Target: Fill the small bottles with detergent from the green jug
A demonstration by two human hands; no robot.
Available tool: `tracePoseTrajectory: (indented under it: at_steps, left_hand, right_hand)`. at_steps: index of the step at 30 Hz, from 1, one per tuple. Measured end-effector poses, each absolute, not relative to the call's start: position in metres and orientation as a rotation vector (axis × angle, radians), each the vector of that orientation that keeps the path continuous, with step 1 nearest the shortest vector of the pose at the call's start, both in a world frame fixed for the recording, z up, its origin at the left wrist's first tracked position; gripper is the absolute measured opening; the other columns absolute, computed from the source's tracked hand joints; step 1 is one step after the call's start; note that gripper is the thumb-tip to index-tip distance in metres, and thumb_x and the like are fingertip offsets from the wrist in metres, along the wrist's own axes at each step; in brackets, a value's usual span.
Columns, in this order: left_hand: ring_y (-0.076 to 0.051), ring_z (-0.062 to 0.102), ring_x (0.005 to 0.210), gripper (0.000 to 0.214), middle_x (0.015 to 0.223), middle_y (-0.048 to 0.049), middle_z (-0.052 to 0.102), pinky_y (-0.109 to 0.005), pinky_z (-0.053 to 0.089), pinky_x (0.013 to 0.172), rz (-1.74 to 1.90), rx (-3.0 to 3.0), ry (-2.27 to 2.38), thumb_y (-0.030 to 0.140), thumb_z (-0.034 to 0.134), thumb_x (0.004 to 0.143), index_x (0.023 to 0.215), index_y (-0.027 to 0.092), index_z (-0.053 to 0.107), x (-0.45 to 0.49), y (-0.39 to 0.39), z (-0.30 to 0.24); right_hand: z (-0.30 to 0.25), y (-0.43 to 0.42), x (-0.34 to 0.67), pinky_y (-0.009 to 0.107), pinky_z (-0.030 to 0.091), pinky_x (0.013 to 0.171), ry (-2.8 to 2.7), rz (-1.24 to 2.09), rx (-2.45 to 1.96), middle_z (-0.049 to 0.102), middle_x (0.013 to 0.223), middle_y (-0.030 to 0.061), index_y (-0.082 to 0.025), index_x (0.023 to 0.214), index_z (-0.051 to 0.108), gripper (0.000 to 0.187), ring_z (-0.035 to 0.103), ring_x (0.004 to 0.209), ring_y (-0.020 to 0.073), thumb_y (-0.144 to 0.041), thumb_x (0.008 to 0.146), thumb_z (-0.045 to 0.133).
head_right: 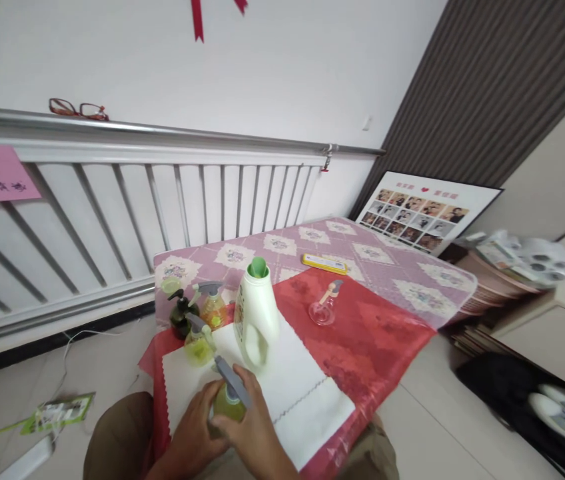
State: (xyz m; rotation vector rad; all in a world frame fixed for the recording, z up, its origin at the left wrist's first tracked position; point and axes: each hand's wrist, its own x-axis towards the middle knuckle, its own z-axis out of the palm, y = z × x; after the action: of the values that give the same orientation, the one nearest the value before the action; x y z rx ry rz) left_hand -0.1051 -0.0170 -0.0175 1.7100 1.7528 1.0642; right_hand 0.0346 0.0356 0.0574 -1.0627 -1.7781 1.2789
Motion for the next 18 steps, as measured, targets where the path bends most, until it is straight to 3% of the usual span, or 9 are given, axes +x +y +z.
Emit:
tracePoseTrajectory:
  at_steps: [2,6,10,13,16,18]
  left_hand:
    - [-0.032,0.053,0.117,0.073,0.13,-0.0174,0.054,-0.047,0.042,0.101,1.03,1.727,1.754,0.026,0.065,0.063,0.131,0.014,0.042,-0.105,-0.017,-0.019]
    - [-0.033,0.054,0.116,0.075,0.129,-0.018,0.055,-0.048,0.044,0.099,0.998,1.813,1.769,0.031,0.068,0.062,0.131,0.014,0.042,-0.106,-0.017,-0.025]
    - [-0.035,0.062,0.105,0.068,0.113,-0.016,0.066,-0.049,0.05,0.09,0.881,1.976,1.792,0.035,0.071,0.06,0.122,0.015,0.054,-0.111,-0.017,-0.038]
    - [-0.035,0.063,0.105,0.062,0.113,-0.0138,0.068,-0.047,0.052,0.09,0.824,2.121,1.816,0.035,0.074,0.056,0.114,0.018,0.061,-0.115,-0.014,-0.056]
    - [-0.035,0.064,0.102,0.06,0.109,-0.012,0.07,-0.045,0.055,0.087,0.82,2.2,1.879,0.033,0.078,0.051,0.108,0.02,0.066,-0.118,-0.012,-0.071]
    - [-0.033,0.066,0.097,0.047,0.102,-0.0093,0.072,-0.044,0.055,0.085,0.867,2.164,1.995,0.03,0.076,0.057,0.103,0.024,0.068,-0.117,-0.012,-0.072]
  right_hand:
    - [0.049,0.031,0.032,0.045,0.036,0.106,-1.765,1.273,-1.139,0.056,0.129,0.0075,-0.025,0.13,0.05,0.078,0.048,0.123,0.0297,-0.012,0.056,0.073]
    - [0.06,0.033,0.036,0.042,0.038,0.104,-1.843,1.258,-1.106,0.057,0.121,0.0073,-0.023,0.124,0.054,0.067,0.052,0.115,0.0273,-0.011,0.059,0.068]
    - [0.092,0.046,0.053,0.037,0.045,0.096,-2.08,1.442,-0.951,0.06,0.116,0.0054,-0.023,0.119,0.059,0.068,0.058,0.106,0.0255,-0.016,0.054,0.076]
    - [0.101,0.053,0.066,0.034,0.047,0.092,-2.189,1.518,-0.866,0.062,0.115,0.0039,-0.024,0.117,0.061,0.065,0.06,0.104,0.0248,-0.016,0.054,0.075]
    - [0.089,0.051,0.074,0.037,0.045,0.097,-2.143,1.457,-0.922,0.059,0.126,0.0051,-0.027,0.125,0.057,0.076,0.059,0.111,0.028,-0.02,0.052,0.077]
    - [0.072,0.046,0.074,0.038,0.047,0.096,-2.004,1.339,-0.998,0.059,0.131,0.003,-0.034,0.134,0.047,0.091,0.058,0.114,0.0297,-0.025,0.05,0.08]
